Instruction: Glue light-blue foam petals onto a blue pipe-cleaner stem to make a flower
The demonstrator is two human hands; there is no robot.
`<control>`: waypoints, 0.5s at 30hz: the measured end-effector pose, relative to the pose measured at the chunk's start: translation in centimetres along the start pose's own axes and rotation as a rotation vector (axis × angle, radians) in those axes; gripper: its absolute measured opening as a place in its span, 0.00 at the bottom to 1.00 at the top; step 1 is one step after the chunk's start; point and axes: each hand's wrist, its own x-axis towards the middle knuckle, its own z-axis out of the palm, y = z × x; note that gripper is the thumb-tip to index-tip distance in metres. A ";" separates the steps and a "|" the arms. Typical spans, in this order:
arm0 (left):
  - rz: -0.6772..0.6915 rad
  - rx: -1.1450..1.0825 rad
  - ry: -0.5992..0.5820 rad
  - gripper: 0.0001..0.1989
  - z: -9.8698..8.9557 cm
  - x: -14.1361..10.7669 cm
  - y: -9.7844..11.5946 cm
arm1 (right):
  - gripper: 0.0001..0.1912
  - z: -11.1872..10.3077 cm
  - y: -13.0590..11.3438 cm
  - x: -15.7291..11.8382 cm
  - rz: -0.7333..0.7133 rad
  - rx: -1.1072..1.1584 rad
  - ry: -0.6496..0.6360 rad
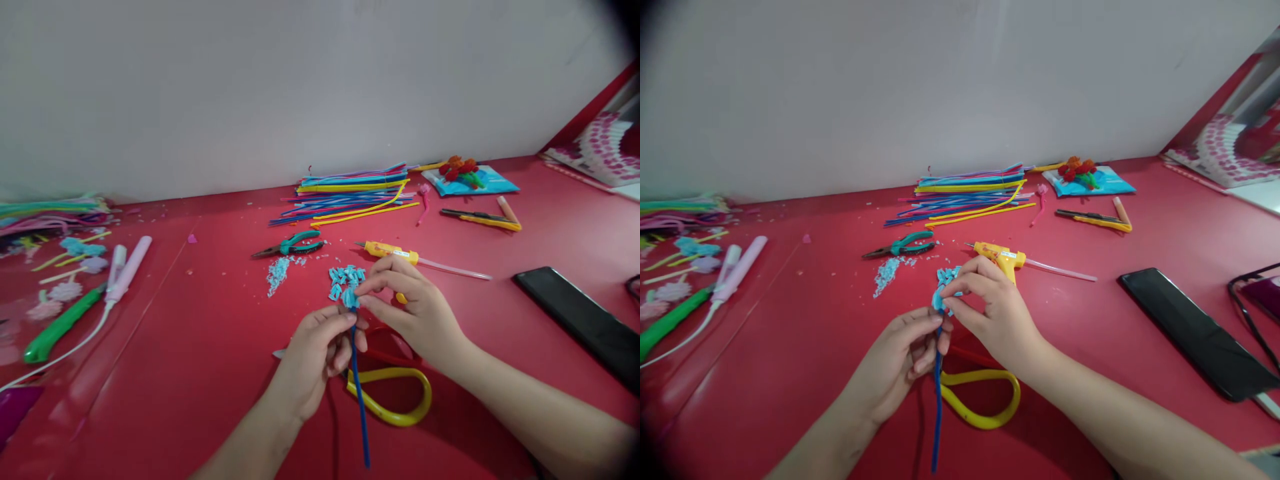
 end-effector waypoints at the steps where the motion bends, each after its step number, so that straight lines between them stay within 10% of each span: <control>1: 0.000 0.000 -0.002 0.10 0.0 0.0 0.0 | 0.05 0.0 0.0 0.0 -0.018 -0.024 0.007; 15: 0.040 -0.022 -0.040 0.10 0.1 -0.1 0.0 | 0.11 0.5 0.5 -1.0 -0.358 -0.357 0.095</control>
